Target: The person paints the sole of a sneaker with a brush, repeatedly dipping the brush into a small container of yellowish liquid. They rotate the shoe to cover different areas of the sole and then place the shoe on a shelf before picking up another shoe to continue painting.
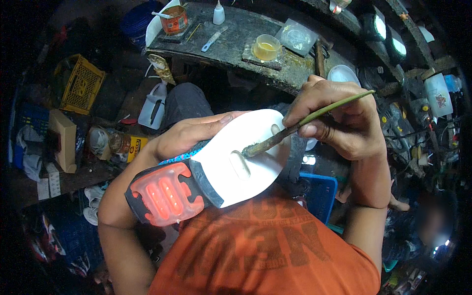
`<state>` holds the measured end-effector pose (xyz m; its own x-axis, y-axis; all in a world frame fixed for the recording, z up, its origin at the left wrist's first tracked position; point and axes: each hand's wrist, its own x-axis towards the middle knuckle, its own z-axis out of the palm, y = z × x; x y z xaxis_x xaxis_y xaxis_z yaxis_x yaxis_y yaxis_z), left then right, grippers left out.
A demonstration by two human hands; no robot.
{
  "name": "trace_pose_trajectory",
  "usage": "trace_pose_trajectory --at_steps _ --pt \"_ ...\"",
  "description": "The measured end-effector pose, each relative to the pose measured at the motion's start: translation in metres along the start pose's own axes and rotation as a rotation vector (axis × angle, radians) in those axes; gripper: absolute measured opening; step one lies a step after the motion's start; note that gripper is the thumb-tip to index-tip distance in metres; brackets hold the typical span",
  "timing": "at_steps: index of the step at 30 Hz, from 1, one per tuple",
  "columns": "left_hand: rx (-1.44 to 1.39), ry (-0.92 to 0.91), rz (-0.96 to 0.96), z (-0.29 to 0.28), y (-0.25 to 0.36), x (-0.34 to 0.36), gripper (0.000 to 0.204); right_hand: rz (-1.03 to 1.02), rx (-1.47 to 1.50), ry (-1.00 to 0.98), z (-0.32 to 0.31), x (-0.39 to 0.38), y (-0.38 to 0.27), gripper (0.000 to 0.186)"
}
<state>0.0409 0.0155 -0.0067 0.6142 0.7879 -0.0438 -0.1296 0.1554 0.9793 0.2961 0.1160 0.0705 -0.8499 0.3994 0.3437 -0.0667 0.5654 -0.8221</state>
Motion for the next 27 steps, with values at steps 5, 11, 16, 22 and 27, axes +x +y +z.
trace_pose_trajectory --at_steps 5,11,16,22,27 --pt "-0.408 0.01 -0.231 -0.01 -0.007 0.003 0.053 -0.001 -0.03 0.098 0.006 -0.001 0.002 0.019" --pt "-0.665 0.074 -0.254 -0.008 -0.023 0.001 0.052 -0.015 -0.119 0.067 0.002 -0.008 -0.002 0.021" --pt "-0.478 0.061 -0.208 -0.012 -0.022 -0.001 0.051 -0.057 -0.107 0.05 0.004 -0.014 -0.008 0.018" --pt "0.139 0.14 -0.005 -0.013 -0.023 -0.03 0.051 -0.098 -0.011 0.239 -0.001 -0.02 -0.008 0.015" --pt "-0.425 0.273 -0.226 -0.004 -0.031 -0.044 0.051 -0.066 -0.102 0.15 0.001 -0.024 -0.002 0.014"
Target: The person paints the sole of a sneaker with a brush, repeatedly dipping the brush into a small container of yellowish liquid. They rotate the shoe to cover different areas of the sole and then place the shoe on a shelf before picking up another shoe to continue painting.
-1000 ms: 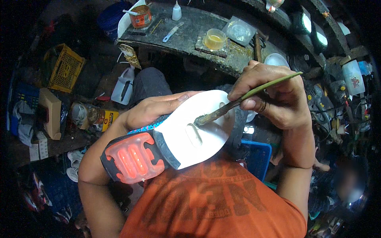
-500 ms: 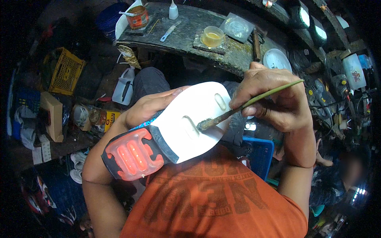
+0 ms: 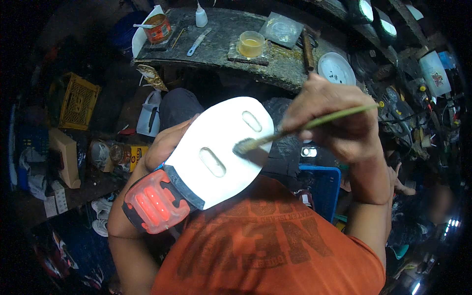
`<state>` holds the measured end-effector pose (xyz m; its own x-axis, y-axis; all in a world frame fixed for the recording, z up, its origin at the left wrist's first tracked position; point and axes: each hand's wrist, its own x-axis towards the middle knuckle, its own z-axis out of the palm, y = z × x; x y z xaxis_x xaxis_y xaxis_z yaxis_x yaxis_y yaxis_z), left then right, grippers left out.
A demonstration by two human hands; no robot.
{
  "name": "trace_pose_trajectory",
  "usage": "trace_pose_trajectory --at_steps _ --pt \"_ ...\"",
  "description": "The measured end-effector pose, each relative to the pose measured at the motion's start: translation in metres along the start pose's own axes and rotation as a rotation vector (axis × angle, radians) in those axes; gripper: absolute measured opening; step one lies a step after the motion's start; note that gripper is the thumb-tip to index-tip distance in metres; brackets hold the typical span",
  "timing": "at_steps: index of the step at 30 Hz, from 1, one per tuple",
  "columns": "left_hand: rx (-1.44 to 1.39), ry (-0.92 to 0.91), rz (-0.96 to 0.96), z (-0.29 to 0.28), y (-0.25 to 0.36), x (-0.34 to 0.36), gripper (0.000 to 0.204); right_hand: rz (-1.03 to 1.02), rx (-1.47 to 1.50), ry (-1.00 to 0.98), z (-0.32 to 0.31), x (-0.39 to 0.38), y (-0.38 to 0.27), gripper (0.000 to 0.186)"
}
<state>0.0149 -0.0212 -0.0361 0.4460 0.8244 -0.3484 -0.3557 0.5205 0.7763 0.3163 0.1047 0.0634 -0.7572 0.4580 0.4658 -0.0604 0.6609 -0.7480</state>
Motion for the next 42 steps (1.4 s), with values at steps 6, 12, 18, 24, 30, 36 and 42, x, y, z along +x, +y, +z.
trace_pose_trajectory --at_steps 6,12,18,24,30,36,42 --pt "-0.203 0.047 -0.084 -0.004 -0.005 0.007 0.051 -0.006 0.16 0.017 -0.016 -0.016 -0.011 0.022" --pt "-0.244 0.082 -0.09 -0.004 -0.002 0.016 0.051 0.088 0.1 0.004 -0.012 -0.031 -0.009 0.015" --pt "-0.351 -0.171 -0.103 0.013 0.008 0.017 0.052 0.169 0.013 0.251 -0.001 -0.038 -0.017 0.018" --pt "-0.081 -0.199 0.051 0.024 0.028 0.027 0.055 0.145 0.074 0.174 0.005 -0.038 -0.022 0.02" --pt "-0.027 -0.274 0.023 0.014 0.023 0.038 0.057 0.131 -0.116 0.176 0.019 -0.034 -0.008 0.02" --pt "0.113 -0.162 0.106 0.009 0.019 0.043 0.058 0.335 0.203 0.591 0.036 -0.041 -0.02 0.023" --pt "0.238 -0.137 0.303 0.026 0.02 0.05 0.056 0.26 -0.017 0.667 0.056 -0.037 -0.005 0.024"
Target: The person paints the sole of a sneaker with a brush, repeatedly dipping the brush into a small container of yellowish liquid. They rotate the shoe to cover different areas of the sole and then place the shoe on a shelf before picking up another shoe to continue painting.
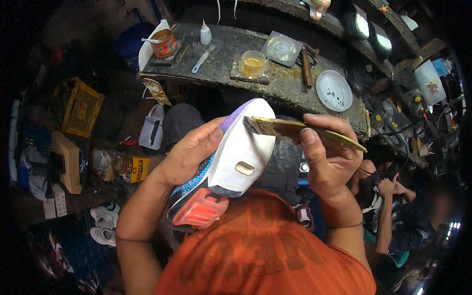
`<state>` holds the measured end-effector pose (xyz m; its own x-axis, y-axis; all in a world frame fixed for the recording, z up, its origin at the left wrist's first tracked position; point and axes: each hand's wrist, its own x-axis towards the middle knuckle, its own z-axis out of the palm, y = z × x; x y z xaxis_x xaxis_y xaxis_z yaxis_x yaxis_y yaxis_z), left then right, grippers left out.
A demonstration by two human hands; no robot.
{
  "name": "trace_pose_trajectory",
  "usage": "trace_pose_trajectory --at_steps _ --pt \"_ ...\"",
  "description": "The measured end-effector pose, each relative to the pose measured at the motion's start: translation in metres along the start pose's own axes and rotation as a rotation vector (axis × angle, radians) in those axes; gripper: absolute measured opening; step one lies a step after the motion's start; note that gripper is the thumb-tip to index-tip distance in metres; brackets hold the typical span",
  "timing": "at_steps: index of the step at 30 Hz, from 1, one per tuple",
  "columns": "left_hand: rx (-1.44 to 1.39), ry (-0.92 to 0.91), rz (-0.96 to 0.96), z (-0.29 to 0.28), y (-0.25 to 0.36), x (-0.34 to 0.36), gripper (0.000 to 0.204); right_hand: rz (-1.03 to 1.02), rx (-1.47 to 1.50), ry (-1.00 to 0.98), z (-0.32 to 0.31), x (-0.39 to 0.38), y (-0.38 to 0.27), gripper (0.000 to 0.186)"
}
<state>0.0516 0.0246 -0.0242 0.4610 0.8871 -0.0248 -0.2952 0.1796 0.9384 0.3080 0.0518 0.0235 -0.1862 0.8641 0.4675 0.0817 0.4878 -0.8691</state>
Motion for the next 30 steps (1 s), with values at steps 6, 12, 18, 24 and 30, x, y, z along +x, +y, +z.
trace_pose_trajectory --at_steps 6,12,18,24,30 --pt "-0.022 0.063 0.023 0.005 0.001 0.006 0.052 -0.406 -0.175 -0.125 0.005 0.009 0.004 0.028" --pt "0.039 0.073 0.033 0.005 0.003 0.006 0.052 -0.476 -0.214 -0.211 0.006 0.011 0.0 0.031" --pt "0.042 0.059 -0.015 0.004 0.009 0.005 0.052 -0.528 -0.18 -0.298 0.003 0.012 0.0 0.034" --pt "0.062 0.052 -0.067 0.004 0.011 0.004 0.055 -0.546 -0.197 -0.415 -0.001 0.011 -0.004 0.031" --pt "0.081 0.04 -0.098 0.003 0.01 0.004 0.059 -0.55 -0.196 -0.504 -0.003 0.008 -0.011 0.027"
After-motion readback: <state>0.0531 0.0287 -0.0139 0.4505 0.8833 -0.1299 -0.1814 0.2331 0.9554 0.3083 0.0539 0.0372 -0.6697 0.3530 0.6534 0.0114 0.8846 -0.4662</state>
